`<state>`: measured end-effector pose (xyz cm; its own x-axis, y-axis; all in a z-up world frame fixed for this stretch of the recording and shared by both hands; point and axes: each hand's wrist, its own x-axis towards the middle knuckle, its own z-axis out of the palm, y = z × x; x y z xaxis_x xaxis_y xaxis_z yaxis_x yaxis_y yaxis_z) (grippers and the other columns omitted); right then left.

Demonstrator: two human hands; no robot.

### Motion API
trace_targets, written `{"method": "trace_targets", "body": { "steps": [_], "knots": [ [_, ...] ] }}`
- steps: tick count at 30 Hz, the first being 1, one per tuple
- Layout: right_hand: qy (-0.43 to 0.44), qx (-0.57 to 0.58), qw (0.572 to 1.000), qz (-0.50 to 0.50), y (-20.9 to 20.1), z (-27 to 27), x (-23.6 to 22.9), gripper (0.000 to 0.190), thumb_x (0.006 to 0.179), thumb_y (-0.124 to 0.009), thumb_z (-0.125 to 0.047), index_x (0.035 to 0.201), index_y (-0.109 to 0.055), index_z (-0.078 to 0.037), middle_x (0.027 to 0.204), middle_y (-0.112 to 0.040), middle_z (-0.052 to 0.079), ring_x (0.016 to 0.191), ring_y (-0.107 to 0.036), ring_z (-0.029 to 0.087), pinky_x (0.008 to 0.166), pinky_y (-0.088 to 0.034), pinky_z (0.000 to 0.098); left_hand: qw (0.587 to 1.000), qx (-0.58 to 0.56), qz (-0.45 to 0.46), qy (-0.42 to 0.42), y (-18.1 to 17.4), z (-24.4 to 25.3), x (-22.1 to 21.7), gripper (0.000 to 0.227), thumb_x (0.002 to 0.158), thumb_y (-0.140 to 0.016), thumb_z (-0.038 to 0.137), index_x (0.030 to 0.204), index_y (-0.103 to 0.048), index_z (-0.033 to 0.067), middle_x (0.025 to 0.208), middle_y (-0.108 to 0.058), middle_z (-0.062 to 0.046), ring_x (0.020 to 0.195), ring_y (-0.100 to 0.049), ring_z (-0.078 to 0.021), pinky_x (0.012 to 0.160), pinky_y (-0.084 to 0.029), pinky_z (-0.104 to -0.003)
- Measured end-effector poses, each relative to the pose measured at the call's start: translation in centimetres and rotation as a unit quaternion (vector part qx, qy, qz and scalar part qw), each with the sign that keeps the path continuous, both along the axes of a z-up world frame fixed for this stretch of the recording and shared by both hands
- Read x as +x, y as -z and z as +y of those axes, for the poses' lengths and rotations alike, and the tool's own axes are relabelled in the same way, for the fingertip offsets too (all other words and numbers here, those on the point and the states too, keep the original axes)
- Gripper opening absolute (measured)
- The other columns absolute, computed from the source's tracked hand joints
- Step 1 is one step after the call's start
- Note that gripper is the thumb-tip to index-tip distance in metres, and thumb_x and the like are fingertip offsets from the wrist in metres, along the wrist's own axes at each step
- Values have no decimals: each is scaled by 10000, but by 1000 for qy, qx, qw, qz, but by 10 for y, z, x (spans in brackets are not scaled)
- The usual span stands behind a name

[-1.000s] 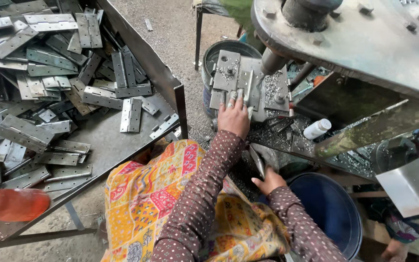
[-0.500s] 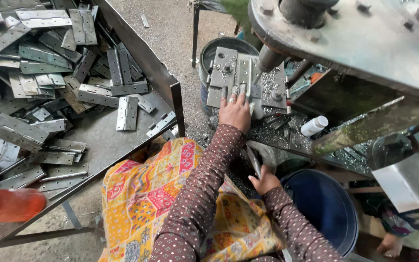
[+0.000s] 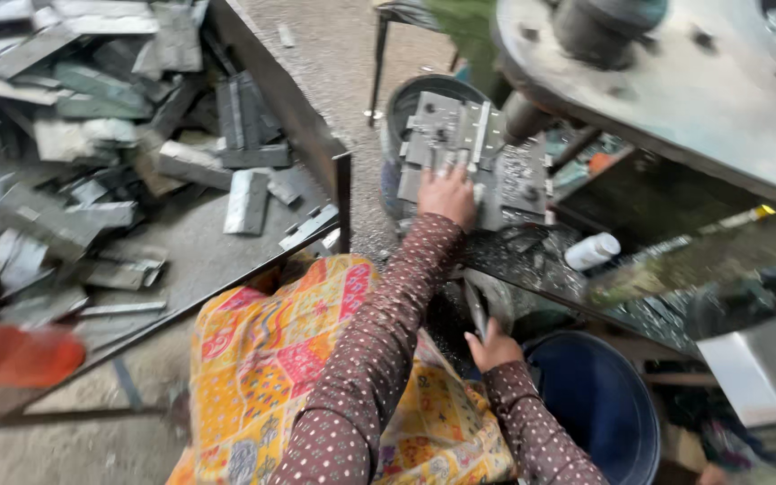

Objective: The person repeatedly picks up metal hinge pieces from a bin, places them under a press, and operates the machine to punch holes. The processed pieces are then returned to the bin. This cycle continues throughout the clip.

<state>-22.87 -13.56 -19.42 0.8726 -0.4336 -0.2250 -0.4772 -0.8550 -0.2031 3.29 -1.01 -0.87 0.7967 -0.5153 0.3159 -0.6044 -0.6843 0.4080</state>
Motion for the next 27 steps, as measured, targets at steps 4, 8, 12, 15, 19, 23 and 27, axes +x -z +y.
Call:
{"method": "trace_targets", "body": {
  "steps": [4,8,12,15,19,23,27],
  "knots": [
    [-30,30,998,-43,-23,-14,8,691,797,-713,-595,1160,-562,-27,900,-694,318,812,-667,508,697,-551,560,992,-63,-110,7,-8,39,-14,248,784,-647,254,979,-731,125,1224,-659,-62,1157,-625,-239,1109,-404,-544],
    [67,90,991,75,-117,-21,17,631,841,-646,-588,1168,-625,-49,725,-737,234,543,-708,343,612,-559,452,970,-142,-108,-166,11,117,-17,339,970,-592,148,1302,-653,135,1360,-615,-90,1183,-613,-235,976,-507,-433],
    [36,77,990,109,-174,-1,42,698,818,-681,-574,1268,-566,-53,699,-719,199,490,-702,318,555,-565,425,939,-102,-22,-328,54,224,34,454,951,-659,279,1360,-575,102,1392,-547,-118,1133,-610,-283,929,-525,-446],
    [42,81,988,126,-184,6,48,642,822,-691,-553,1209,-582,-52,656,-696,167,456,-672,290,521,-552,406,945,87,121,-290,73,279,79,686,884,-711,192,1492,-392,177,1584,-352,-71,1330,-462,-312,1053,-412,-516],
    [73,119,979,147,-179,1,42,536,839,-715,-488,1115,-623,-37,604,-617,127,418,-601,250,474,-518,383,930,274,192,-149,79,324,117,900,864,-753,131,1585,-253,335,1672,-198,-3,1511,-260,-264,1200,-212,-581],
    [107,132,972,159,-176,-3,43,479,850,-724,-451,1089,-607,-53,588,-590,116,412,-572,234,454,-490,367,897,384,211,-56,70,337,148,1339,568,-1029,372,1580,-162,239,1634,-181,-88,1503,-189,-250,1212,-120,-500],
    [93,158,974,135,-178,-5,42,458,841,-717,-435,1054,-641,-37,580,-563,108,400,-550,224,431,-469,366,927,328,173,-52,88,342,152,1112,630,-958,307,1537,-323,209,1502,-402,-157,1407,-387,-286,1183,-263,-474]
  ]
}}
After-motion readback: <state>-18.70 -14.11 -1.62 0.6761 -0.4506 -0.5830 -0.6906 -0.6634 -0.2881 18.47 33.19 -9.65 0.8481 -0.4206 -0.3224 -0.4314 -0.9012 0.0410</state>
